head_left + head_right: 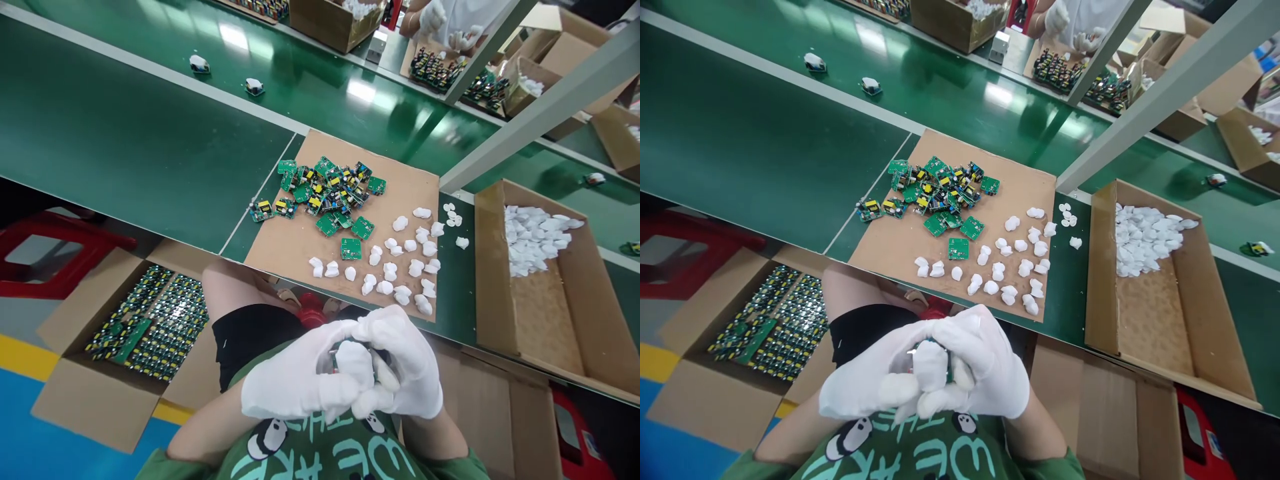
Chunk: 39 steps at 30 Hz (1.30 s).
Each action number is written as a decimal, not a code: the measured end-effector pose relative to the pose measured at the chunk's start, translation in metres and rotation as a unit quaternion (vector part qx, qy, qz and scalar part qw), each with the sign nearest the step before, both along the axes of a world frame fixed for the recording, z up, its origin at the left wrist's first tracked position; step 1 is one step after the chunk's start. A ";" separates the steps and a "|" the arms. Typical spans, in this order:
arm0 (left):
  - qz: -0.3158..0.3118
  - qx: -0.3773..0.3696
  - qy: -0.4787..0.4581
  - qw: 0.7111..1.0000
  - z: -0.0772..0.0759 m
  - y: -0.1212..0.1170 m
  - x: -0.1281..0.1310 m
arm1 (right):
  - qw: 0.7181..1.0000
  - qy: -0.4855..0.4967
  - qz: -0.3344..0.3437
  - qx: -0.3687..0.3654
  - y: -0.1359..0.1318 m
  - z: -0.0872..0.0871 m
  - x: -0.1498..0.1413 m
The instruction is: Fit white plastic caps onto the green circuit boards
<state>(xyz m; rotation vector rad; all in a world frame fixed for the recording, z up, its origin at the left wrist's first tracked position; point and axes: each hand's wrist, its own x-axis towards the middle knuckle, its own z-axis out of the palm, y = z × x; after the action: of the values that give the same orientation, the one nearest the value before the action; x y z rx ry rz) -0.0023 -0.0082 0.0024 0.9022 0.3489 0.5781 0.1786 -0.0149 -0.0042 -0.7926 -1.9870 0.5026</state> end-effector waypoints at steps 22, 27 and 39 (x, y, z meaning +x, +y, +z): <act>-0.035 -0.026 -0.041 0.998 -0.004 0.009 0.002 | 0.987 -0.089 -0.015 0.133 0.003 -0.009 0.004; 0.001 -0.038 0.000 0.999 -0.002 0.008 0.005 | 0.990 -0.084 -0.016 0.108 0.003 -0.013 0.003; 0.080 0.001 0.024 0.997 -0.031 0.015 0.006 | 0.976 -0.198 0.063 0.063 0.035 0.026 -0.002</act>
<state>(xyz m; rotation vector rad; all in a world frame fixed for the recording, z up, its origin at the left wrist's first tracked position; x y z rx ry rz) 0.0037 0.0066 -0.0285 0.8970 0.4664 0.7049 0.1771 0.0199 0.0219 -0.7321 -2.4234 0.3005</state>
